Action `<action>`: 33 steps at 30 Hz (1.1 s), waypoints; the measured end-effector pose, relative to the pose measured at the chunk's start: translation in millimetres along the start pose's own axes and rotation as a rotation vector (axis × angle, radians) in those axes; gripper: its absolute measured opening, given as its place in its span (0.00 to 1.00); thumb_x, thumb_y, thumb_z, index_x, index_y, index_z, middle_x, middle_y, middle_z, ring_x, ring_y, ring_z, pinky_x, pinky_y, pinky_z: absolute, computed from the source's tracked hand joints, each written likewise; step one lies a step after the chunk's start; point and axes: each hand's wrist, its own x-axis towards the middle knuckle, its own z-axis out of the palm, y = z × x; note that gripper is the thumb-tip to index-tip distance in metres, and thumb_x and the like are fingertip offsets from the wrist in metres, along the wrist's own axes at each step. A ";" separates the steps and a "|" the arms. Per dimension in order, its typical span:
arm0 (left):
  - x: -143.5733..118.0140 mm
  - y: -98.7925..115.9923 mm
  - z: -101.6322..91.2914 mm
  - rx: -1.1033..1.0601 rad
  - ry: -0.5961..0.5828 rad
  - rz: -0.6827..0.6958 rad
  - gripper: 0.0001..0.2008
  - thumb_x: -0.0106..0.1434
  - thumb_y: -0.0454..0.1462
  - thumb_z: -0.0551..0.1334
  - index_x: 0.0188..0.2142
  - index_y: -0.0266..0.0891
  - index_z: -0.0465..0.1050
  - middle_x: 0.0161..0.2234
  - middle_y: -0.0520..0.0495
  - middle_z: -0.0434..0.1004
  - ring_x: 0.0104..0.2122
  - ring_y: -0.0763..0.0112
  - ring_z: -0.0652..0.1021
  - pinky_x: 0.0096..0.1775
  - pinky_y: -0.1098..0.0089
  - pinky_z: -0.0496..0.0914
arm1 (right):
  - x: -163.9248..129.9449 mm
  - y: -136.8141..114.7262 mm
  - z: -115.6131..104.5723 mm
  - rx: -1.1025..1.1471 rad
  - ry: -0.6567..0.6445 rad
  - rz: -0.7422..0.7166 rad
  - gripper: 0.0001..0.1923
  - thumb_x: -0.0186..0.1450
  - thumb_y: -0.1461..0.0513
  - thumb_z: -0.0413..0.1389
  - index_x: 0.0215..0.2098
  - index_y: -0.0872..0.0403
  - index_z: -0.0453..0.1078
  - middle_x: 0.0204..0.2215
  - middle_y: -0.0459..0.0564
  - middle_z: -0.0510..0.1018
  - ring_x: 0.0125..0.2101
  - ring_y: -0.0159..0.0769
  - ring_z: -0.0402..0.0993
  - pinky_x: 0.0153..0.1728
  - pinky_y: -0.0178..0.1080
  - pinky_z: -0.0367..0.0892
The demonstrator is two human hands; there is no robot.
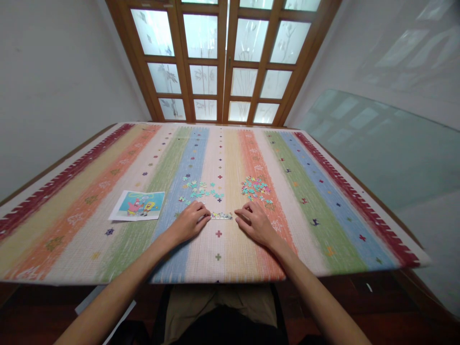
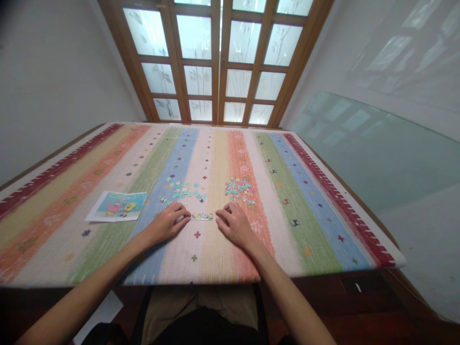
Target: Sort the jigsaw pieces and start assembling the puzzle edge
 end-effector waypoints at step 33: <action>-5.5 4.0 9.2 0.011 0.108 0.055 0.09 0.73 0.36 0.55 0.41 0.39 0.74 0.37 0.45 0.74 0.40 0.62 0.73 0.44 0.59 0.71 | 0.6 3.0 2.4 0.030 -0.010 -0.107 0.11 0.73 0.63 0.52 0.45 0.54 0.78 0.37 0.54 0.72 0.39 0.42 0.69 0.41 0.44 0.68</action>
